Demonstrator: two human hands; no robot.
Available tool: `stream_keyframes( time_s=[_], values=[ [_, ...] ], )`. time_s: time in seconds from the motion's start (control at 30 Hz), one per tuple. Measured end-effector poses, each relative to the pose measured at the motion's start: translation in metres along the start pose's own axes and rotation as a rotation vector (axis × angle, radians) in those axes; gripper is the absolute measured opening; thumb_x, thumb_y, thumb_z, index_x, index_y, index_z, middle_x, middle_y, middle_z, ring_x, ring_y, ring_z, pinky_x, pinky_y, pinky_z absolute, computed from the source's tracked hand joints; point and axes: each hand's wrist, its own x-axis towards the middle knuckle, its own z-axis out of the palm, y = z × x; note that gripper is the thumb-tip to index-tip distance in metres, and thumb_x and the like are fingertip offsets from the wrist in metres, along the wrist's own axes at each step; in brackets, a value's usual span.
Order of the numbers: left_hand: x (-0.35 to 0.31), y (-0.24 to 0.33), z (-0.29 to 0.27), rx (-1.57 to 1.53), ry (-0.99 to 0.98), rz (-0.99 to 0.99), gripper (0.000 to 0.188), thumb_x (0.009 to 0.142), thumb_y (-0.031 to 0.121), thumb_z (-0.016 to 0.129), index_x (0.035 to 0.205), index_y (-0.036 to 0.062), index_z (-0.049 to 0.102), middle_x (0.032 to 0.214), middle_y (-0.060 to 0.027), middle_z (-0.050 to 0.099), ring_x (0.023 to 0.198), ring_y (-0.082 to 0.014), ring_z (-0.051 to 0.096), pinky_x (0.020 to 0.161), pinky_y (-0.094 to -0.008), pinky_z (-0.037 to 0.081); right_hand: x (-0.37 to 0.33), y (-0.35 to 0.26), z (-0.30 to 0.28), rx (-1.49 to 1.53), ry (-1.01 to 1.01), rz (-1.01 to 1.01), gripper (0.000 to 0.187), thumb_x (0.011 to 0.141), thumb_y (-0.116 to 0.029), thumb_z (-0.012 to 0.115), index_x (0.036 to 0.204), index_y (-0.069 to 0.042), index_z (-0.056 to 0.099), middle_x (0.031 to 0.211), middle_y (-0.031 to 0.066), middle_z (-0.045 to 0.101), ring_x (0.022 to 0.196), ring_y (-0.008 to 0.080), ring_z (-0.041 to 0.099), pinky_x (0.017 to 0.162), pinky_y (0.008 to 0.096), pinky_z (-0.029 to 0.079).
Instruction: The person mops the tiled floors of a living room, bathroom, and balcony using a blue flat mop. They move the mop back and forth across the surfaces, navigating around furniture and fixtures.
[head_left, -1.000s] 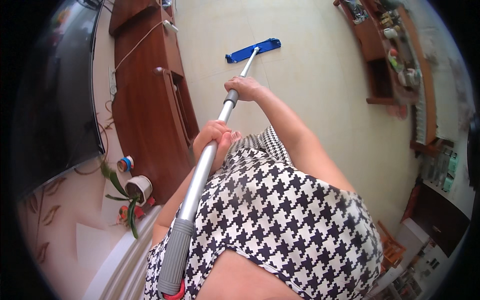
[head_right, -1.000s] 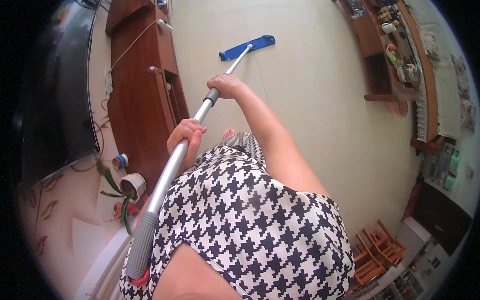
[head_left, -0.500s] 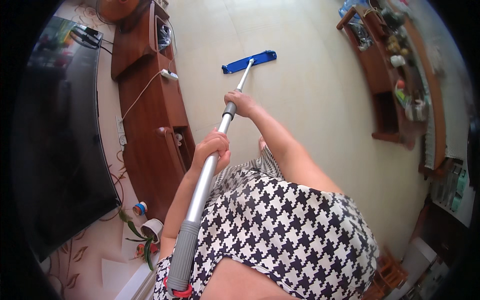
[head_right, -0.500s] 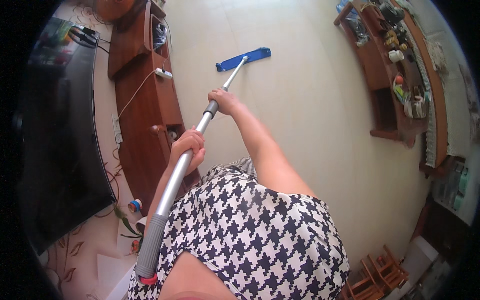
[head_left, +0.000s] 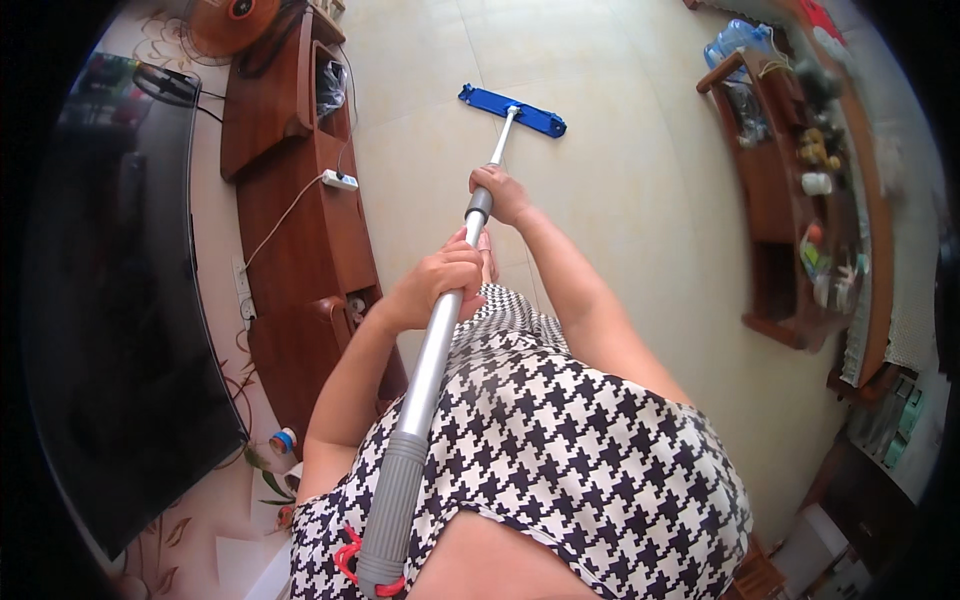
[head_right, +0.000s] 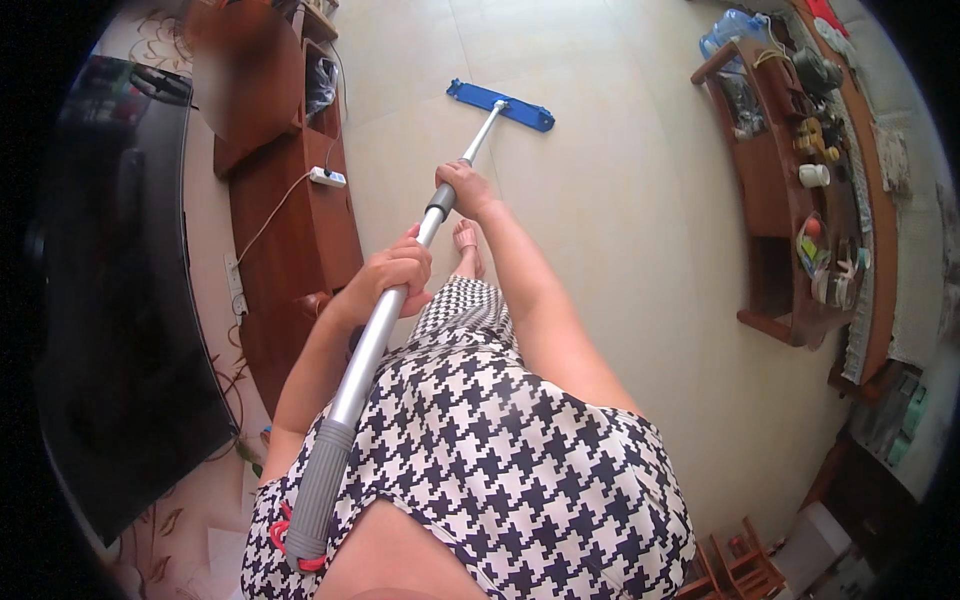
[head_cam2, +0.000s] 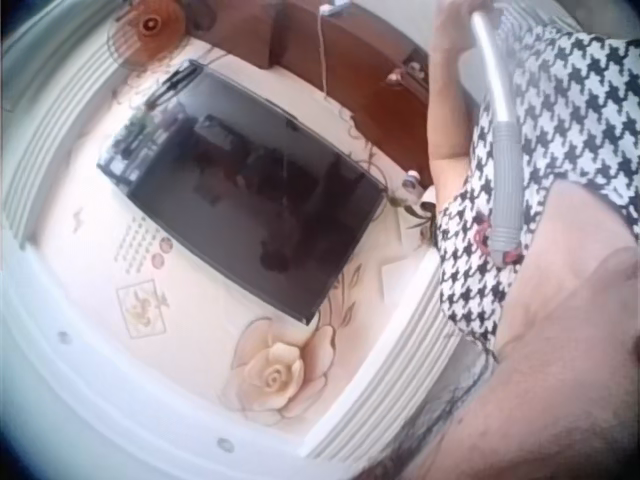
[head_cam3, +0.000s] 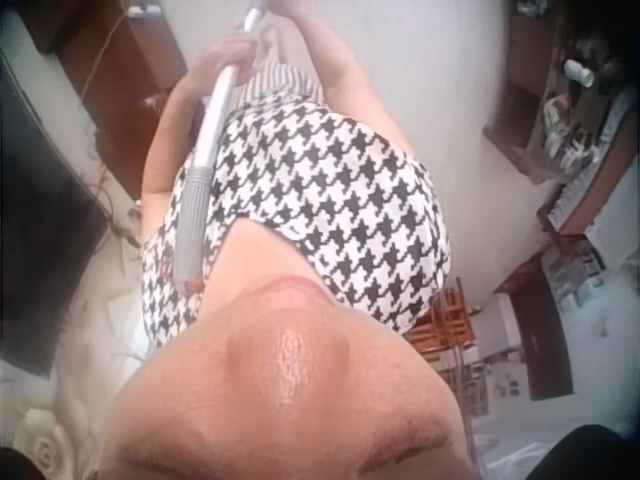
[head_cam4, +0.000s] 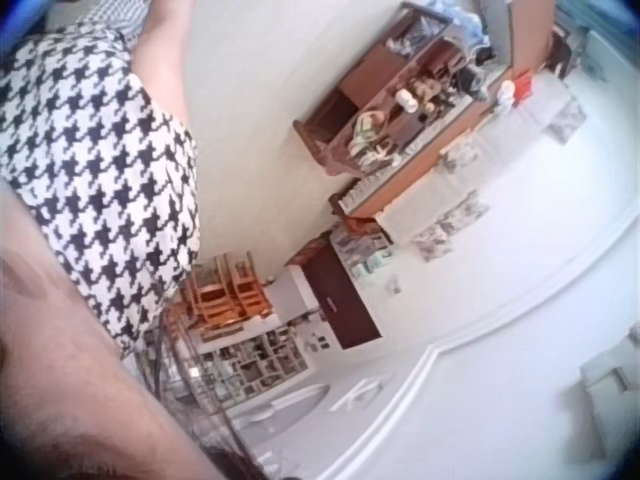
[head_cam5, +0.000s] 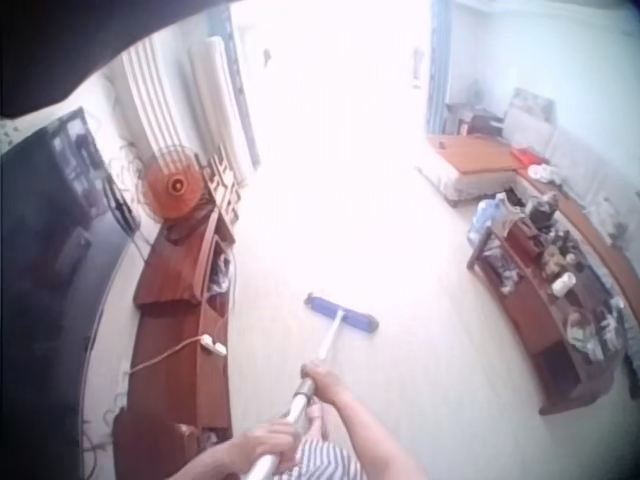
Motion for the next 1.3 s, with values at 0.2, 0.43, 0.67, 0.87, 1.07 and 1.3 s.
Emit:
stream_keyframes(
  time_s=[0.2, 0.43, 0.67, 0.87, 1.07, 1.3],
  values=[
    [-0.022, 0.004, 0.056, -0.027, 0.544, -0.099, 0.027, 0.075, -0.006, 0.063, 0.066, 0.0088, 0.042, 0.071, -0.0019, 0.054, 0.07, -0.0176, 0.056, 0.099, -0.0407, 0.04, -0.01, 0.001, 0.01, -0.129, -0.313, 0.009, 0.014, 0.079, -0.008, 0.062, 0.089, -0.016, 0.056, 0.095, 0.0037, 0.062, 0.105, 0.0262, 0.058, 0.084, 0.0392, 0.05],
    [-0.031, 0.012, 0.066, -0.156, 0.694, -0.15, 0.026, 0.073, -0.01, 0.063, 0.07, 0.0064, 0.043, 0.074, -0.0048, 0.053, 0.08, -0.0204, 0.056, 0.077, -0.032, 0.048, -0.008, -0.003, 0.015, -0.154, -0.429, -0.042, 0.013, 0.078, -0.008, 0.063, 0.088, -0.015, 0.059, 0.099, 0.0041, 0.064, 0.105, 0.0263, 0.058, 0.086, 0.0389, 0.049],
    [-0.028, 0.007, 0.044, -0.067, 0.331, -0.136, 0.026, 0.07, -0.007, 0.063, 0.067, 0.0072, 0.042, 0.071, -0.0044, 0.051, 0.076, -0.0219, 0.055, 0.078, -0.0334, 0.046, -0.031, 0.006, 0.02, 0.004, -0.195, 0.025, 0.016, 0.075, -0.004, 0.063, 0.087, -0.013, 0.057, 0.096, 0.0069, 0.062, 0.103, 0.0283, 0.058, 0.087, 0.04, 0.048],
    [-0.016, 0.018, 0.028, 0.019, 0.138, -0.124, 0.027, 0.068, -0.007, 0.064, 0.066, 0.0069, 0.041, 0.071, -0.0064, 0.051, 0.075, -0.0235, 0.055, 0.078, -0.0343, 0.046, -0.026, 0.007, 0.016, 0.041, -0.105, -0.035, 0.016, 0.075, -0.006, 0.063, 0.086, -0.014, 0.055, 0.093, 0.0074, 0.061, 0.097, 0.0299, 0.058, 0.083, 0.0389, 0.048],
    [-0.001, 0.03, 0.037, -0.016, 0.436, -0.146, 0.025, 0.07, -0.009, 0.062, 0.068, 0.0069, 0.043, 0.072, -0.0062, 0.051, 0.076, -0.0232, 0.055, 0.08, -0.0349, 0.046, 0.004, 0.006, -0.003, -0.016, -0.211, -0.116, 0.013, 0.075, -0.008, 0.063, 0.084, -0.014, 0.056, 0.088, 0.0074, 0.062, 0.096, 0.03, 0.059, 0.081, 0.0391, 0.048],
    [0.003, 0.016, 0.076, -0.155, 0.817, -0.15, 0.023, 0.078, -0.008, 0.06, 0.073, 0.0071, 0.044, 0.076, -0.0054, 0.053, 0.084, -0.0206, 0.055, 0.088, -0.0365, 0.045, 0.004, 0.011, -0.011, -0.096, -0.264, -0.051, 0.013, 0.079, -0.006, 0.06, 0.088, -0.014, 0.061, 0.097, 0.0065, 0.064, 0.104, 0.0281, 0.058, 0.087, 0.04, 0.048]
  ],
)
